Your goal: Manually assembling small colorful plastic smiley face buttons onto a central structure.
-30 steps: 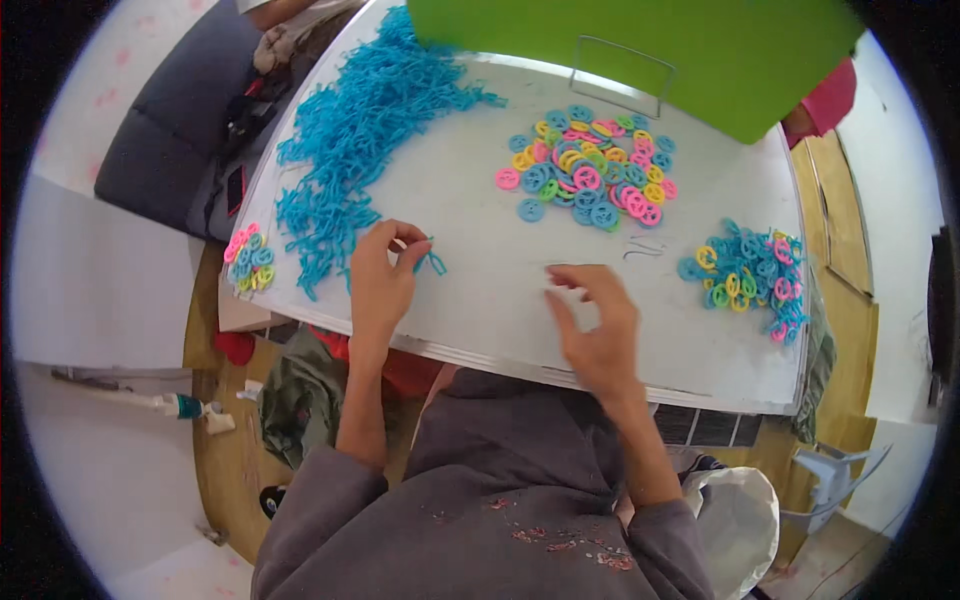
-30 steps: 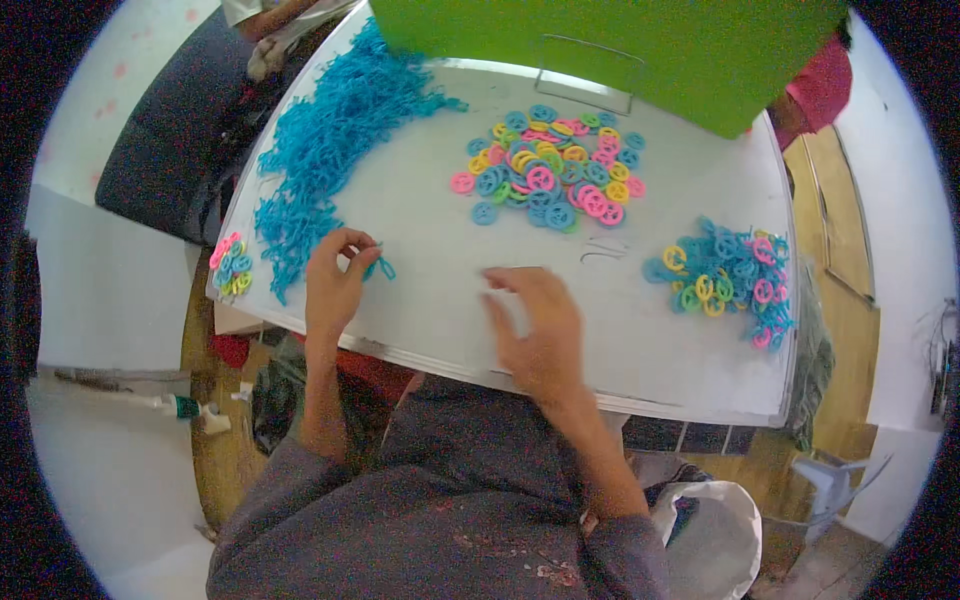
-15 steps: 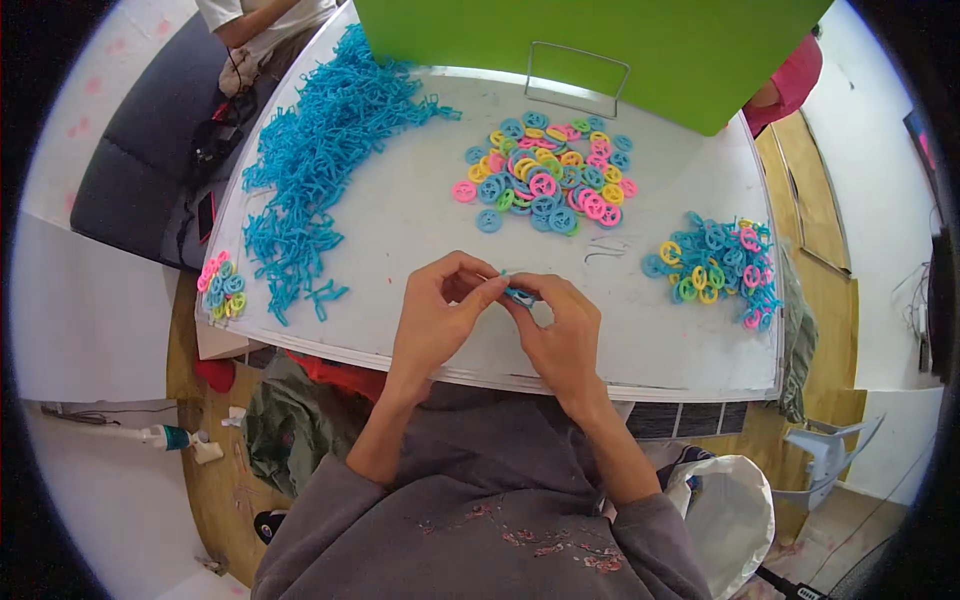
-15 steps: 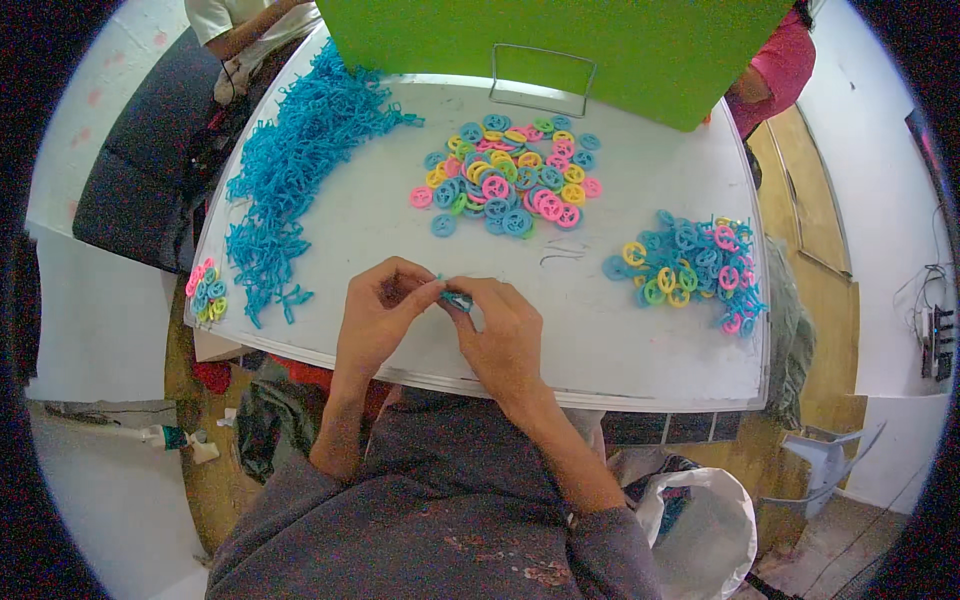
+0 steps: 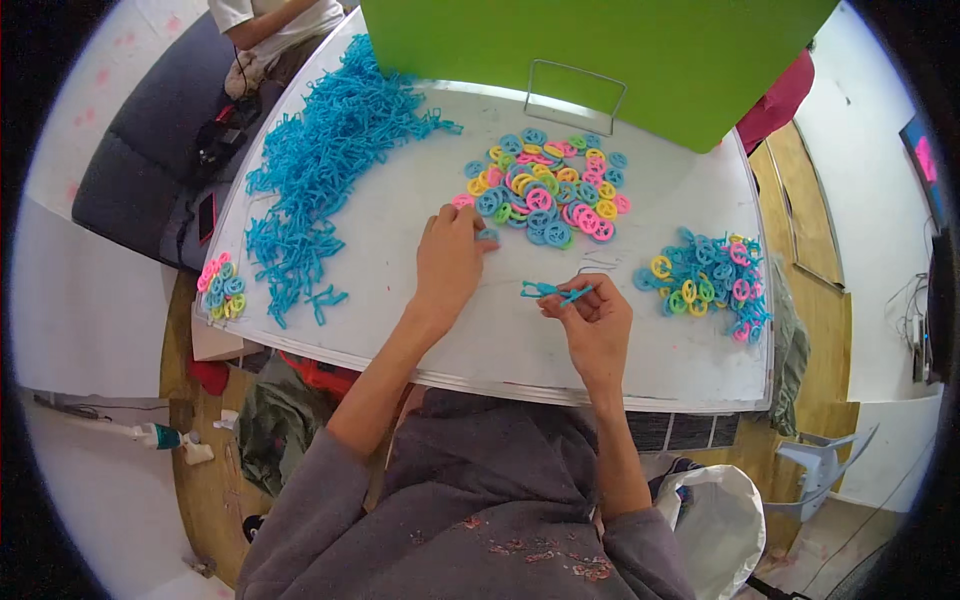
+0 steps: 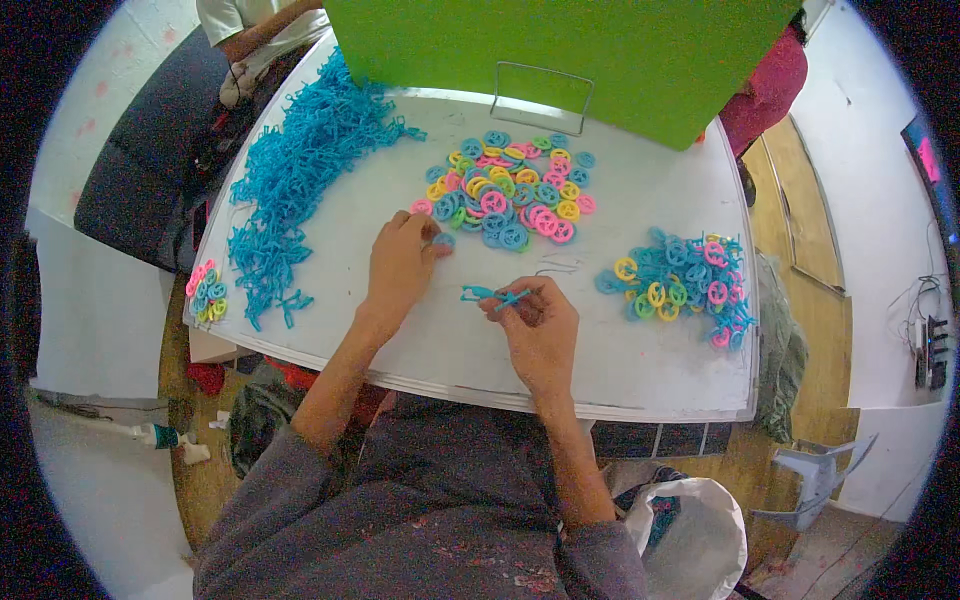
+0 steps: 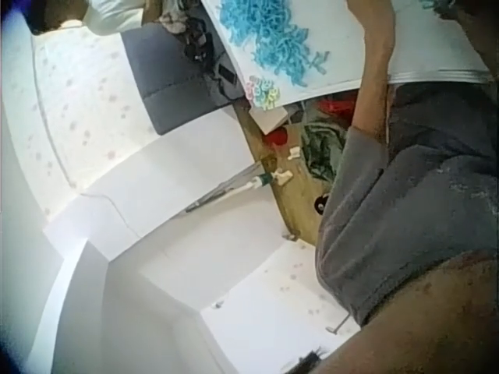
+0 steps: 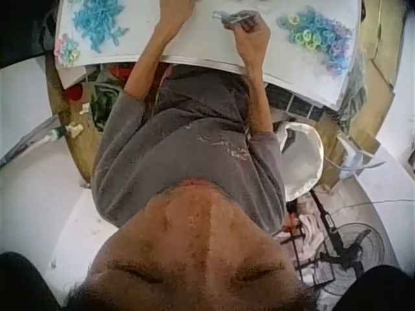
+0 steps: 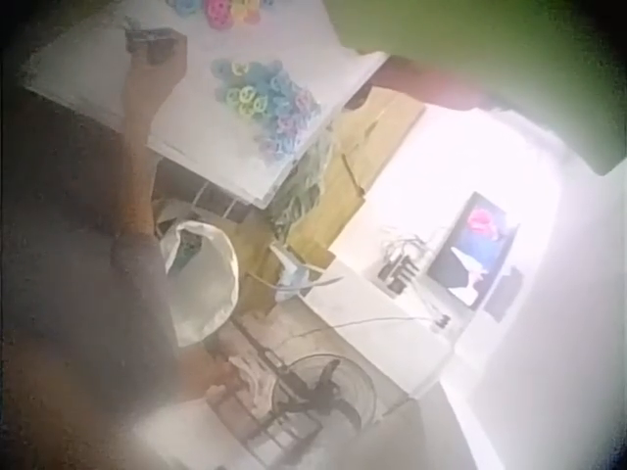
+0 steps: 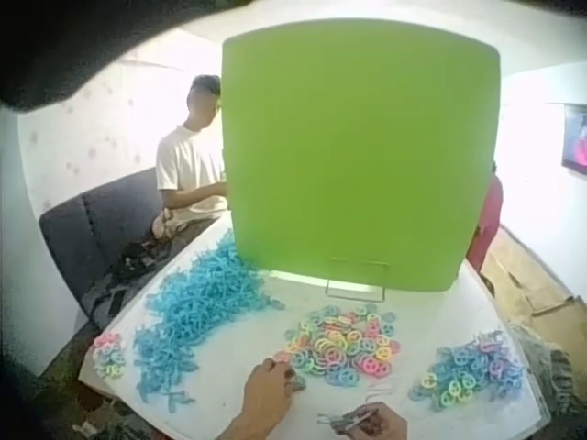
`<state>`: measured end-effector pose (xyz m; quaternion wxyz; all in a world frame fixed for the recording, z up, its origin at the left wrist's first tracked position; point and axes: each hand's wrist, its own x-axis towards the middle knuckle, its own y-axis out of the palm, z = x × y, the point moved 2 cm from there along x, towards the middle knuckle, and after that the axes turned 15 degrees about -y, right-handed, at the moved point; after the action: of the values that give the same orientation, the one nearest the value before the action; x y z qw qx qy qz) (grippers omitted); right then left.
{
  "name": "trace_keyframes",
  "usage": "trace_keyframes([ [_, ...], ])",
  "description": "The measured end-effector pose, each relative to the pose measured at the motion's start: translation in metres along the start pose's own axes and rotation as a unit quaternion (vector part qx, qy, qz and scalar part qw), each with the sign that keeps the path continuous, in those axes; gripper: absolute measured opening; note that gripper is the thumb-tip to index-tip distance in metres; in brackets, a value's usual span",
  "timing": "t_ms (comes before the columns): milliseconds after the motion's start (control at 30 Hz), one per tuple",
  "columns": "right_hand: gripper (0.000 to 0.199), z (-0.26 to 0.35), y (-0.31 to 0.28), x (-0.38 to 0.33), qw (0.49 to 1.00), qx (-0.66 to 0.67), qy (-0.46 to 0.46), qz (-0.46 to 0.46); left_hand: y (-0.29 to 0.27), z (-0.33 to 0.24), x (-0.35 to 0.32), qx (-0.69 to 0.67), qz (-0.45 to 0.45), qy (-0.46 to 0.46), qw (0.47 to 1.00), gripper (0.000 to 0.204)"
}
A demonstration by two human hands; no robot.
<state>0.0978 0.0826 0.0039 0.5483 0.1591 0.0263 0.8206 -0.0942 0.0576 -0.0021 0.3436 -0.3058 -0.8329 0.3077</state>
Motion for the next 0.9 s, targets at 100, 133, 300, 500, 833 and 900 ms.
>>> trace_keyframes([
  [100,0.014,0.009,-0.006,0.003,0.995,-0.090,-0.006,0.051,-0.016,-0.008,-0.006,-0.144,0.124,-0.146,0.971,0.019],
  [133,0.014,0.008,-0.006,0.003,0.995,-0.090,-0.006,0.050,-0.022,-0.013,-0.011,-0.144,0.125,-0.146,0.971,0.019],
  [300,0.013,0.002,-0.007,-0.002,0.996,-0.060,-0.021,0.056,-0.030,-0.028,-0.045,-0.414,0.248,-0.250,0.839,0.011],
  [500,0.013,0.012,-0.002,-0.004,0.984,-0.157,-0.058,0.067,-0.034,-0.029,-0.053,-0.471,0.243,-0.254,0.809,0.008],
  [833,0.010,0.008,-0.005,-0.004,0.988,-0.126,-0.030,0.082,-0.023,-0.031,-0.059,-0.508,0.259,-0.244,0.785,0.004],
  [900,0.010,0.003,-0.005,-0.005,0.990,-0.114,0.002,0.085,-0.019,-0.030,-0.060,-0.490,0.260,-0.238,0.798,0.003],
])
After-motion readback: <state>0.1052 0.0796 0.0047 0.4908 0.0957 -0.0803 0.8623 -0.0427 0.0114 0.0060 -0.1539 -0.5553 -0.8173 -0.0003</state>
